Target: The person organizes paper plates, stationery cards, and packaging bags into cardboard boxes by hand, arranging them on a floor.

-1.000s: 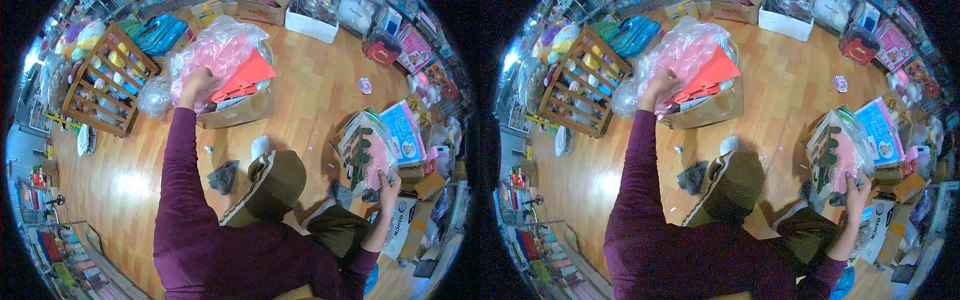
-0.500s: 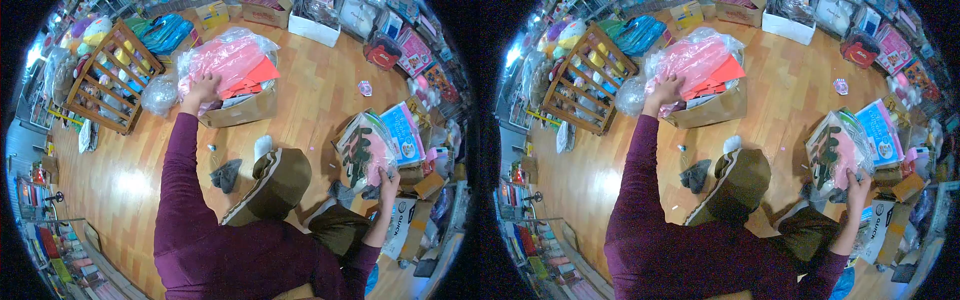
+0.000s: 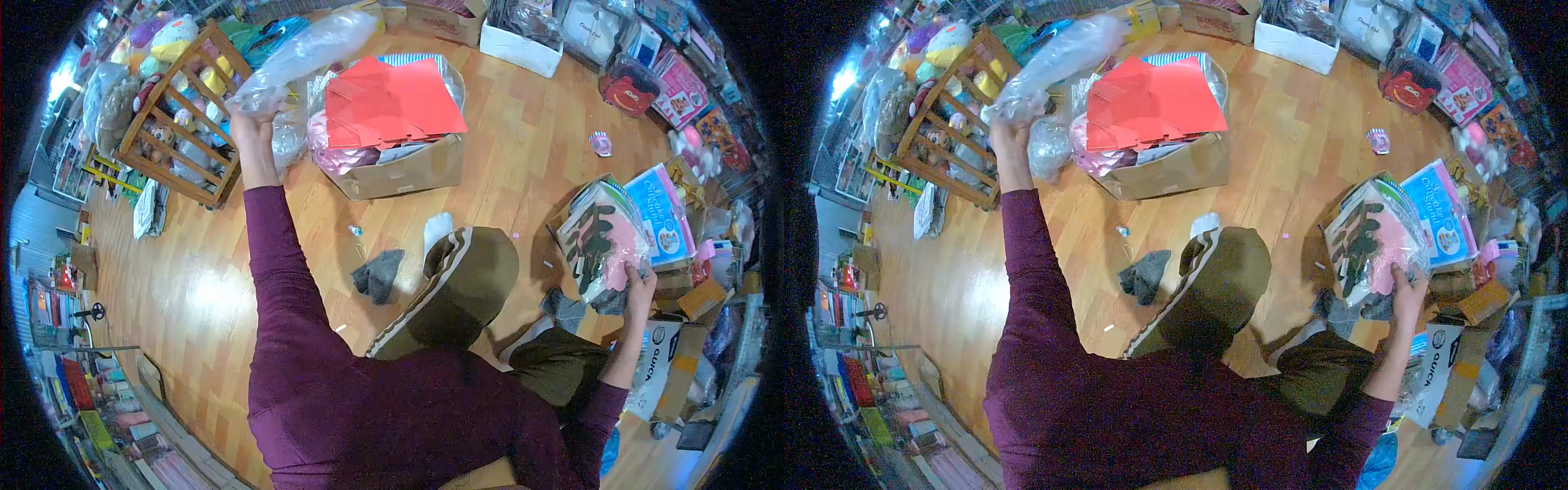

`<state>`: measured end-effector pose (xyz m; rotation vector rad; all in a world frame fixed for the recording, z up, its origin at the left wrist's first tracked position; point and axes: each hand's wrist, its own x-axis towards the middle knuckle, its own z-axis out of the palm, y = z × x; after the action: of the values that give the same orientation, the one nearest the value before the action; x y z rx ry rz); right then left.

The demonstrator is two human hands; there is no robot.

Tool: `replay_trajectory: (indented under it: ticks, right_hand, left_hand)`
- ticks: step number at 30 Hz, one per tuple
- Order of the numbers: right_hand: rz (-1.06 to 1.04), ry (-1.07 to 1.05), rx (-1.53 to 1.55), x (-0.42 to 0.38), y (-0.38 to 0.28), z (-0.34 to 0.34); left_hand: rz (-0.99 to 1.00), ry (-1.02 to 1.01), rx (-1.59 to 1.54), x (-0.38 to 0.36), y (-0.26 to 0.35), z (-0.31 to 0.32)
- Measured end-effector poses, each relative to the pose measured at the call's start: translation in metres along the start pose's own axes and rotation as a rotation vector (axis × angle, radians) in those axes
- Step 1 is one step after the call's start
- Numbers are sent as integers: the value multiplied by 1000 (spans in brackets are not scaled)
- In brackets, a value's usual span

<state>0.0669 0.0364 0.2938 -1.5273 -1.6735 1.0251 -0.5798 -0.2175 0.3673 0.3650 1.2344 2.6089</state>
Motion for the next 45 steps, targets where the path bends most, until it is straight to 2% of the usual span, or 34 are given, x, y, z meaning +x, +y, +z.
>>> replay_trajectory:
  ticks: [3,4,5,7,8,9,10,11,13,14,15,17,18,19,20,21,22,23,25,26,28,29,30,32,33,35,36,37,38,39,41,42,44,45]
  right_hand:
    - [16,10,68,-6,-11,1]
    - [-22,6,85,-1,-3,-1]
    - [-48,17,98,4,7,-6]
    - [-13,74,218,4,11,-9]
    - [45,42,298,-15,-24,-9]
    - [-1,85,354,-11,-16,-13]
    - [9,141,342,-9,-14,-19]
    - [7,132,540,-12,-17,-20]
    - [-15,131,631,-9,-7,-34]
    - [-9,158,651,-8,-4,-26]
    - [-6,180,659,-13,-12,-23]
    - [-27,264,660,-17,-9,-43]
    - [-47,346,640,-15,1,-58]
    - [-38,438,543,-25,-7,-69]
    - [-62,521,600,-24,5,-82]
    - [-88,607,653,-21,19,-97]
    - [-69,680,656,-24,25,-107]
    - [-51,752,658,-26,31,-117]
    - [-38,838,654,-30,46,-131]
    - [-40,886,629,-32,52,-136]
    - [-27,959,566,-35,63,-142]
    - [-25,975,565,-38,62,-142]
    - [11,950,493,-41,59,-141]
    - [88,849,383,-41,70,-146]
    - [77,776,244,-50,59,-142]
    - [134,615,-18,-42,79,-147]
    - [112,576,37,-38,87,-143]
    - [89,533,90,-34,95,-139]
    - [117,487,-48,-27,100,-140]
    - [117,490,-48,-23,96,-138]
    - [176,428,-86,-15,83,-128]
    - [32,367,-337,-4,86,-132]
    - [-10,353,-280,14,80,-127]
    - [-67,400,-368,25,76,-128]
  left_hand:
    - [106,45,-134,-18,10,2]
    - [119,-10,-98,-18,12,0]
    - [101,-79,-122,-24,9,-3]
    - [-11,-70,-143,-54,11,19]
    - [7,-67,-66,-66,6,29]
    - [-13,-145,-7,-63,-2,25]
    - [-30,-58,27,-96,0,63]
    - [-68,-45,66,-96,-8,68]
    - [15,-249,21,-111,-22,84]
    - [0,-265,13,-101,-35,83]
    - [0,-197,69,-88,-41,79]
    - [17,-153,140,-70,-41,79]
    - [491,-147,906,-49,-37,63]
    - [678,-122,1066,-49,-33,70]
    - [871,-61,1222,-49,-29,77]
    - [726,-9,791,-58,-23,94]
    - [1002,9,952,-41,-19,90]
    - [1003,-11,949,-29,-22,84]
    - [1664,-161,1490,-21,-24,88]
    - [1535,-348,1665,-7,-34,79]
    - [1249,-666,1748,14,-77,57]
    - [848,-780,1962,32,-103,37]
    - [681,-958,1839,67,-141,-2]
    - [91,-1168,1883,24,-144,1]
    - [105,-1180,1872,14,-142,1]
    - [40,-1034,1663,3,-134,4]
    - [45,-1041,1655,1,-126,6]
    - [-60,-1007,1541,-1,-116,9]
    - [-161,-970,1427,-3,-107,13]
    - [-160,-974,1425,-3,-98,13]
    - [22,-1032,1409,2,-81,15]
    - [28,-1040,1410,-3,-70,20]
    - [37,-940,1255,-24,-53,31]
    - [43,-951,1252,-30,-50,31]
